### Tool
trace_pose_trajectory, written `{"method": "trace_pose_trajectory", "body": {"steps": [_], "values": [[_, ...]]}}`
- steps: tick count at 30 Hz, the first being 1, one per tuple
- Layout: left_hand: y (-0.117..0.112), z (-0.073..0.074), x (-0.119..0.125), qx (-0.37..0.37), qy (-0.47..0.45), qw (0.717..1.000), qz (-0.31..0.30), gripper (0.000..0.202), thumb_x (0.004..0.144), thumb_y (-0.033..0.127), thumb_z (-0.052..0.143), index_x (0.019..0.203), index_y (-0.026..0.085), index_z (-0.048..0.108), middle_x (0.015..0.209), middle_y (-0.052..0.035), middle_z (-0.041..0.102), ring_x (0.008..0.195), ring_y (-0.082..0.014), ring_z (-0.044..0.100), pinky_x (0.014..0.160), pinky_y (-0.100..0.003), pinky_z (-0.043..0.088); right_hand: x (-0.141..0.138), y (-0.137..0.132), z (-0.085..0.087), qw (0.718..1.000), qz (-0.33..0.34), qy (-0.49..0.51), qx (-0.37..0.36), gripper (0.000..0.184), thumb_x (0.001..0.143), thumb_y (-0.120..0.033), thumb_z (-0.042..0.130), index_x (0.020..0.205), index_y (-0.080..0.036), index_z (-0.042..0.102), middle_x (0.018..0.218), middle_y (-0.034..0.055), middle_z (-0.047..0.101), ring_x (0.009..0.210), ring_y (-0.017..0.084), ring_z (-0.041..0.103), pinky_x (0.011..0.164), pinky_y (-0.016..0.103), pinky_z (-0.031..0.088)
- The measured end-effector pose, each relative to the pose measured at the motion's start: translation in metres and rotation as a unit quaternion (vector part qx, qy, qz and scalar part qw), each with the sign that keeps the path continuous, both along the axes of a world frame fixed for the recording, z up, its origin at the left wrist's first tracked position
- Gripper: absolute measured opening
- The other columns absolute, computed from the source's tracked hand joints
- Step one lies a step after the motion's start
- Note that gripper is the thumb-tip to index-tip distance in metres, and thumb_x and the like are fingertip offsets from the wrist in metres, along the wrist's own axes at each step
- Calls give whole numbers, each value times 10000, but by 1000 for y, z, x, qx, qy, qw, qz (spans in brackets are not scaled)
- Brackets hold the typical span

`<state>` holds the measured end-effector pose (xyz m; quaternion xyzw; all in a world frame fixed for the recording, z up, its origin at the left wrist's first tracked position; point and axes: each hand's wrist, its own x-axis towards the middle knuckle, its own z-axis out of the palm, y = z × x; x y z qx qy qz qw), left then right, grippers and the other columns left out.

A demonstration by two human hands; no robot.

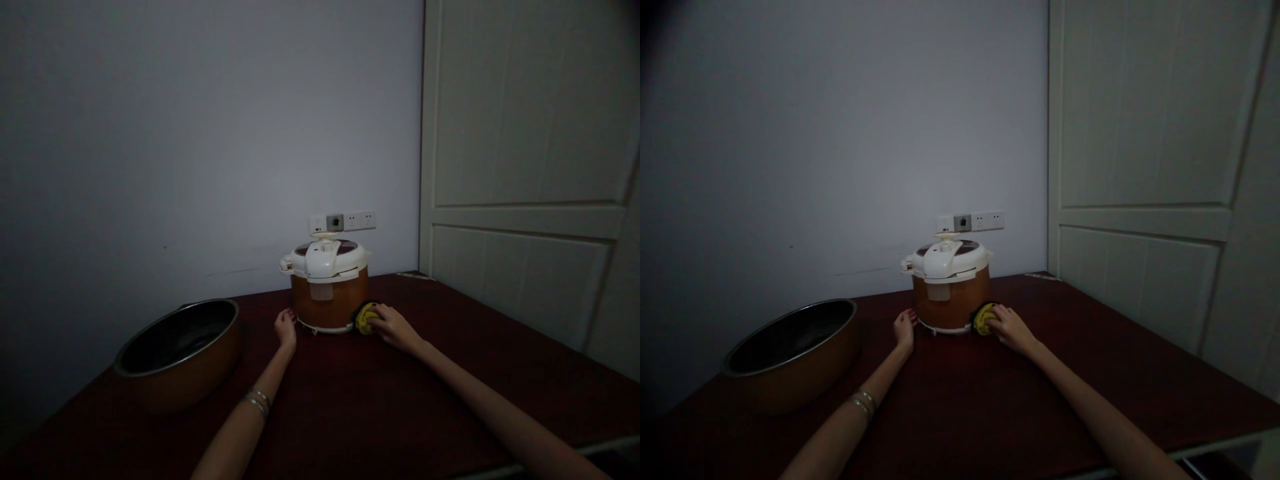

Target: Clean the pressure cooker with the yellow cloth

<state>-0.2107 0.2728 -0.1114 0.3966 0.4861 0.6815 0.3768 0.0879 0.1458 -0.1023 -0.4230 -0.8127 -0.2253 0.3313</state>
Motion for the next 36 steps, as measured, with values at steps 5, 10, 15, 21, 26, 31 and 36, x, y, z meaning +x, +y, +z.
{"method": "trace_pose_trajectory", "body": {"steps": [5,10,15,21,26,31,36], "values": [[-21,8,-9,48,104,993,8,201,649,77,441,571,194,585,570,2,572,591,-148,569,624,-246,463,-17,-21,15,913,52,391,-104,191,729,-289,634,875,-195,711,1007,91,652,940,247,611,827,401,493],[-54,19,-20,109,216,969,-49,197,641,105,492,490,211,560,496,23,508,543,-144,495,619,-232,406,-42,-56,40,670,169,638,-340,351,703,-369,657,992,-172,691,930,92,709,774,238,667,672,358,532],[-101,58,-9,237,343,895,-155,136,654,132,542,628,211,649,671,-41,622,669,-183,560,728,-274,423,-59,-73,62,565,235,650,-449,414,833,-463,478,1022,-150,671,935,132,712,790,249,681,693,413,540],[-151,115,28,254,425,839,-225,360,800,329,530,1117,174,598,1132,-105,609,1047,-233,550,924,-359,411,-75,-74,71,623,161,601,-474,457,696,-509,659,980,-153,688,951,98,712,874,242,654,821,381,491],[-154,114,42,-2,359,822,-443,513,768,493,546,1073,88,621,1091,-149,654,967,-246,607,844,-358,452,-75,-72,74,716,188,534,-409,557,639,-621,644,909,-141,726,1011,113,700,1012,283,603,985,423,380],[-147,97,40,-41,242,836,-492,327,630,291,646,889,93,674,843,-59,690,734,-164,605,701,-278,441,-72,-77,82,806,170,430,-369,477,645,-514,699,939,-139,726,1103,137,650,1066,287,569,973,436,395],[-141,107,33,-35,266,837,-478,245,587,173,523,768,104,674,632,11,606,575,-108,505,574,-229,366,-77,-83,82,881,138,314,-325,436,690,-383,703,1059,-152,678,1230,133,537,1122,246,531,979,394,401]]}}
